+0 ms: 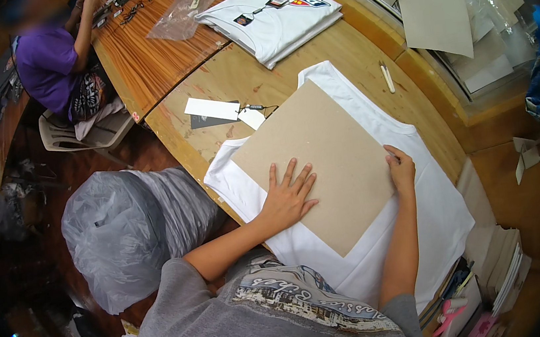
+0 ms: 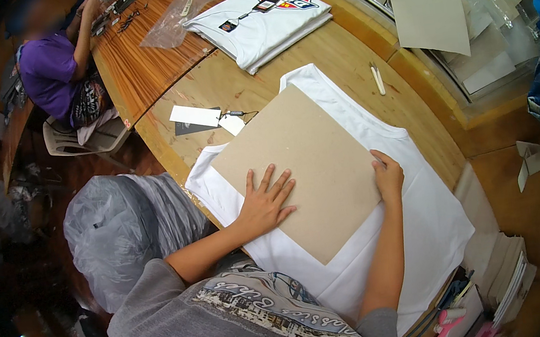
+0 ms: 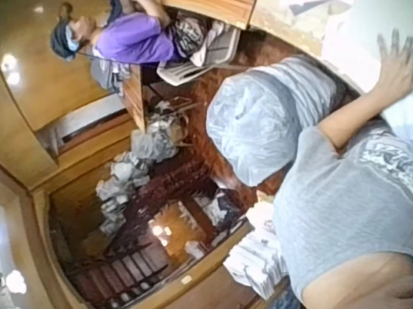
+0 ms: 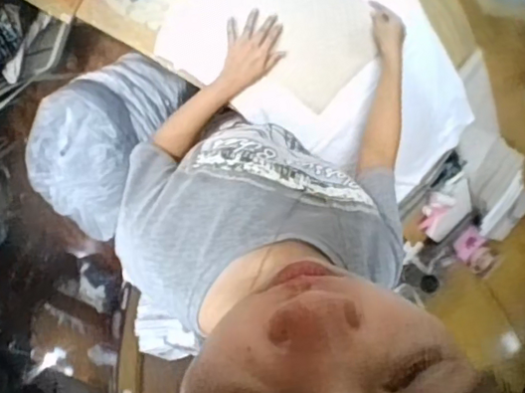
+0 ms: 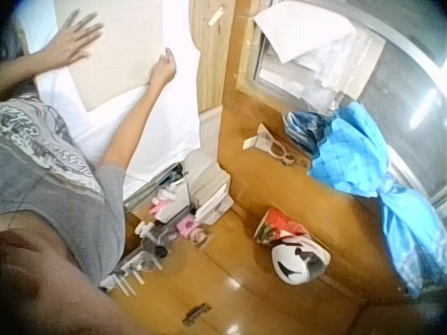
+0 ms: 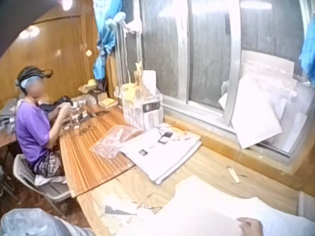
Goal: The person folds white t-shirts on a wooden table. They place a cardboard insert inside each shirt, fold the sleeves and body, and then attach a tag to the collar before stacking the finished shirts.
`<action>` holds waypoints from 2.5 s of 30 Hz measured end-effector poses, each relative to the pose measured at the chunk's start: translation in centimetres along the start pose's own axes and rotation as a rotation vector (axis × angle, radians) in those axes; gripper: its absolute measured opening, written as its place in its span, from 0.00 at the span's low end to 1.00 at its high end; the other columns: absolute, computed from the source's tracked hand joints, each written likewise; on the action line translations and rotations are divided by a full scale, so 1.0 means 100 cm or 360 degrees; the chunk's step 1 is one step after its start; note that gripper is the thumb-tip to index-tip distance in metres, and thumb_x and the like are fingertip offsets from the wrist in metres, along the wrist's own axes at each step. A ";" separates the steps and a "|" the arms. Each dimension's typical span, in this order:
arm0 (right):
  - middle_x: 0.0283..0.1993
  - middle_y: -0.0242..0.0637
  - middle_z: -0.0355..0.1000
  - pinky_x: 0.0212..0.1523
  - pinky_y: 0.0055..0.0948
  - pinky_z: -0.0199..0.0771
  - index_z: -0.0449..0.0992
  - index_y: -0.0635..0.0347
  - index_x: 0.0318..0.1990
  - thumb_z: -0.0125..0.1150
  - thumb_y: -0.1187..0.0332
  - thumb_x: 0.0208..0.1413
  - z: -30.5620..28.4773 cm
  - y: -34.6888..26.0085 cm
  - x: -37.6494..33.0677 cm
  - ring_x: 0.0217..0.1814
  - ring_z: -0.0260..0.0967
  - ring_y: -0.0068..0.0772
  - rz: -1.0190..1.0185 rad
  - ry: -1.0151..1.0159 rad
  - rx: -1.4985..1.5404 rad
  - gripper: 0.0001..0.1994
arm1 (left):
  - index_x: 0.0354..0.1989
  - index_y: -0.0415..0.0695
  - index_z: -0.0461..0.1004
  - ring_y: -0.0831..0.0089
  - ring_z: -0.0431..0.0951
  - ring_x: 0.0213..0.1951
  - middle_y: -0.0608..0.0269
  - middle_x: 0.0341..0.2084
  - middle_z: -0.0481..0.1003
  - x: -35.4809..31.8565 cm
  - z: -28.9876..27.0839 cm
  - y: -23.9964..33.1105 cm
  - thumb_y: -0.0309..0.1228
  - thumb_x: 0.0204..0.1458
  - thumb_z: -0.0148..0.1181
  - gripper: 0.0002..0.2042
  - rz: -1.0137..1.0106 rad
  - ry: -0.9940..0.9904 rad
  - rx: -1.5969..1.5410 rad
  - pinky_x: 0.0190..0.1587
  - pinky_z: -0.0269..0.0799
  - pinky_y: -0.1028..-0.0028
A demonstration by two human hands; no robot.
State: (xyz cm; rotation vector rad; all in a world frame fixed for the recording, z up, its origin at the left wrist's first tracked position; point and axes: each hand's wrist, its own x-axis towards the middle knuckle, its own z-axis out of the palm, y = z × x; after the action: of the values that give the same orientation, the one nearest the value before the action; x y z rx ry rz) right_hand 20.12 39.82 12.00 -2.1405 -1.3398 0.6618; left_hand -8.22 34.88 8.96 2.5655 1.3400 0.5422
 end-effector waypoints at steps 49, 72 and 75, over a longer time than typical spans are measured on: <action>0.44 0.28 0.66 0.50 0.43 0.53 0.74 0.47 0.35 0.43 0.67 0.49 -0.174 0.185 -0.057 0.48 0.60 0.30 0.0081 0.0143 -0.2082 0.11 | 0.47 0.52 0.62 0.64 0.53 0.57 0.65 0.55 0.54 0.110 0.013 0.072 0.26 0.47 0.43 0.17 0.1215 -0.0709 0.0229 0.54 0.51 0.56; 0.28 0.34 0.65 0.29 0.31 0.64 0.69 0.56 0.36 0.51 0.70 0.44 -0.154 0.217 -0.286 0.30 0.64 0.34 0.0560 0.1661 -0.1713 0.09 | 0.41 0.55 0.69 0.62 0.56 0.55 0.67 0.52 0.59 0.108 0.024 0.069 0.27 0.35 0.55 0.19 0.1055 -0.0596 -0.0266 0.51 0.50 0.54; 0.28 0.38 0.65 0.29 0.33 0.65 0.69 0.59 0.35 0.49 0.72 0.48 -0.097 0.227 -0.298 0.31 0.64 0.37 0.0441 0.1781 -0.1339 0.06 | 0.35 0.52 0.71 0.65 0.61 0.51 0.69 0.47 0.65 0.108 0.032 0.076 0.29 0.37 0.59 0.14 0.1096 -0.0394 -0.0288 0.49 0.52 0.61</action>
State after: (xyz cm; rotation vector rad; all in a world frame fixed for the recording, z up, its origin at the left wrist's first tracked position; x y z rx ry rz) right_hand 29.63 2.50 8.05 -2.6004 -0.6844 -1.1096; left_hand 4.42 39.45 11.10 2.7753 0.2895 0.3960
